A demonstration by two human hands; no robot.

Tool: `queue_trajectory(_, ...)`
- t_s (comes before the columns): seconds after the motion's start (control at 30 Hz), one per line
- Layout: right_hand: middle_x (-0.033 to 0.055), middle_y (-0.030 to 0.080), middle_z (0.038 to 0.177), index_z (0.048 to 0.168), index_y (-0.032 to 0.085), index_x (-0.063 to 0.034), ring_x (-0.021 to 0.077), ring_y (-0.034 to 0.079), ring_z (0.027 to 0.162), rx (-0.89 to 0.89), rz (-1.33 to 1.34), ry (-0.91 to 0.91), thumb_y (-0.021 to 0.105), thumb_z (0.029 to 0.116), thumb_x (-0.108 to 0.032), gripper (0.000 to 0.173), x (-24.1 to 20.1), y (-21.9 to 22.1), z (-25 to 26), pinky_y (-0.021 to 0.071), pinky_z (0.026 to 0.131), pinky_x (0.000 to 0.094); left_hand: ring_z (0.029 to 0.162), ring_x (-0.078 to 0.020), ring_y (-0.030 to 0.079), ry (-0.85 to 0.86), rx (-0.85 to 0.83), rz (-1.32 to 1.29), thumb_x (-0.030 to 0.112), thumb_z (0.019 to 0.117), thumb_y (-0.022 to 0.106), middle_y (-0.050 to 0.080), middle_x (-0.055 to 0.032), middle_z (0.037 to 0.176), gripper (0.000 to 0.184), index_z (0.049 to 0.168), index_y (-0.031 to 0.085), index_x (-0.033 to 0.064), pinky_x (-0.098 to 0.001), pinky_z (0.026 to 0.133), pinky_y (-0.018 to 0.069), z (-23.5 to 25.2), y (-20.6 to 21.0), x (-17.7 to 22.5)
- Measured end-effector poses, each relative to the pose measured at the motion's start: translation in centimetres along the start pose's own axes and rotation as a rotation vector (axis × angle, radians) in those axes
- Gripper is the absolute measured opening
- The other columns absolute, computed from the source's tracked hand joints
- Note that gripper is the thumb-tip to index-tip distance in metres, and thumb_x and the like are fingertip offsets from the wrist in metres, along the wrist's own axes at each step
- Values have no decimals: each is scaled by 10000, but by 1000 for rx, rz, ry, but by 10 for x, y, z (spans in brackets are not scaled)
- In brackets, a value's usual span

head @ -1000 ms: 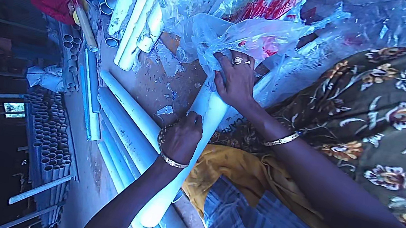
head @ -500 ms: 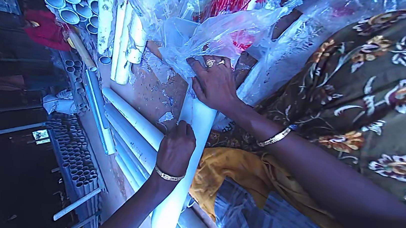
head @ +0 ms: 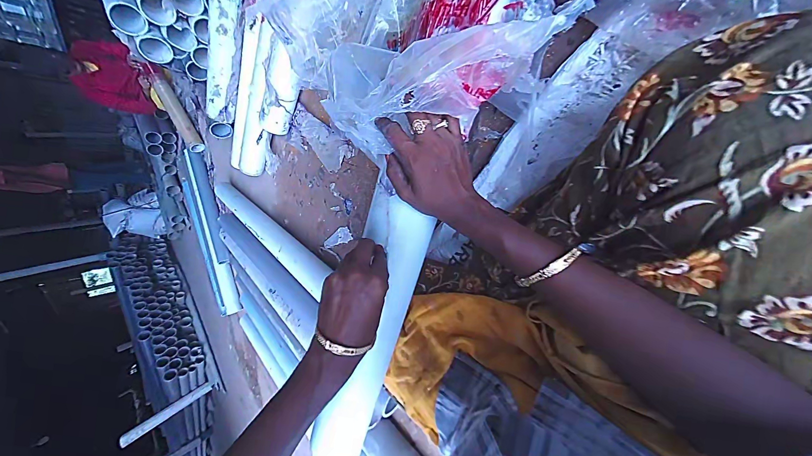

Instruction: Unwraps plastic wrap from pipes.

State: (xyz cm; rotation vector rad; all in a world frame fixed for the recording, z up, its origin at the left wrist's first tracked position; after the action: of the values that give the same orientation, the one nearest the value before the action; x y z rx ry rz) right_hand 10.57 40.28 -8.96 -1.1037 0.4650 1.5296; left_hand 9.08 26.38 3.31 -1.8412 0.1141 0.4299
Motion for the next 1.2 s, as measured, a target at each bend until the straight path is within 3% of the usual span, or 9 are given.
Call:
queue_trajectory(0.2, 249, 704, 1120, 1233, 702, -35, 432, 661, 1090, 5, -6, -15, 506, 930, -191, 394, 0, 1, 1, 435, 929, 575, 729, -331, 749, -27, 259, 49, -70, 863, 639, 744, -224, 900, 123, 897, 756, -88, -371, 597, 596, -5, 20, -4)
queue_trajectory(0.33, 250, 709, 1082, 1217, 711, -40, 436, 669, 1046, 35, -3, -13, 492, 923, -206, 402, 1, 0, -2, 437, 897, 580, 861, -311, 769, -69, 251, -253, -64, 862, 622, 762, -230, 1021, 205, 993, 779, -73, -359, 735, 612, -16, 9, -13)
queue_trajectory(0.43, 251, 708, 1081, 1209, 713, -36, 437, 669, 1052, 43, 1, -9, 503, 920, -200, 394, 2, -1, -1, 443, 899, 579, 896, -341, 761, -92, 225, -260, -6, 888, 694, 741, -256, 1073, 168, 1018, 782, -66, -380, 784, 615, -21, 13, -6)
queue_trajectory(0.57, 256, 702, 1080, 1213, 711, -37, 442, 664, 1051, 38, -7, -10, 502, 922, -195, 392, 2, -1, 0, 438, 904, 583, 846, -345, 755, -97, 232, -179, -15, 895, 687, 745, -241, 1008, 112, 930, 786, -56, -386, 741, 614, -18, 16, -2)
queue_trajectory(0.7, 256, 706, 1079, 1206, 714, -35, 441, 670, 1040, 37, -6, -11, 496, 920, -196, 394, 1, -2, -2, 445, 884, 586, 786, -316, 748, -32, 282, 12, 21, 894, 675, 744, -190, 905, 107, 862, 761, -34, -365, 628, 593, -14, 20, -2)
queue_trajectory(0.87, 257, 705, 1081, 1202, 717, -37, 448, 667, 1040, 50, -3, -14, 495, 927, -213, 396, 2, -1, -2, 452, 875, 586, 783, -334, 724, 29, 328, 107, 48, 868, 625, 707, -210, 884, 127, 824, 701, -45, -350, 591, 567, -8, 33, -11)
queue_trajectory(1.0, 250, 705, 1066, 1189, 724, -40, 435, 671, 1010, 62, -7, -25, 482, 927, -219, 399, 3, -1, -3, 451, 859, 574, 738, -329, 719, -21, 320, -63, 24, 889, 610, 706, -222, 868, 133, 878, 693, -78, -356, 624, 583, -8, 32, -22)
queue_trajectory(1.1, 243, 708, 1051, 1188, 726, -41, 429, 669, 1013, 78, -5, -25, 481, 927, -221, 400, 4, 0, -3, 447, 869, 568, 845, -276, 724, -44, 288, -301, 79, 982, 571, 721, -212, 958, 206, 1009, 719, -62, -314, 765, 590, -15, 28, -29)
queue_trajectory(1.2, 248, 711, 1049, 1181, 727, -33, 431, 676, 1011, 77, -11, -26, 480, 925, -220, 402, 4, -1, -3, 452, 857, 574, 910, -267, 714, -53, 306, -414, 174, 923, 703, 719, -228, 1046, 247, 1040, 769, -34, -298, 795, 578, -21, 33, -31)
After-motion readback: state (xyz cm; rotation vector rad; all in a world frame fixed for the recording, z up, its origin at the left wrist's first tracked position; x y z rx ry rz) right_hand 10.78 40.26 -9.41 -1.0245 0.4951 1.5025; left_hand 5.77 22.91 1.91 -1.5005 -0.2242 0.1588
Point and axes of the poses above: each hand's wrist, its own z-axis towards the middle knuckle, its own y-axis out of the palm, x = y × z, the point moved 2 cm from there along z, towards the middle knuckle
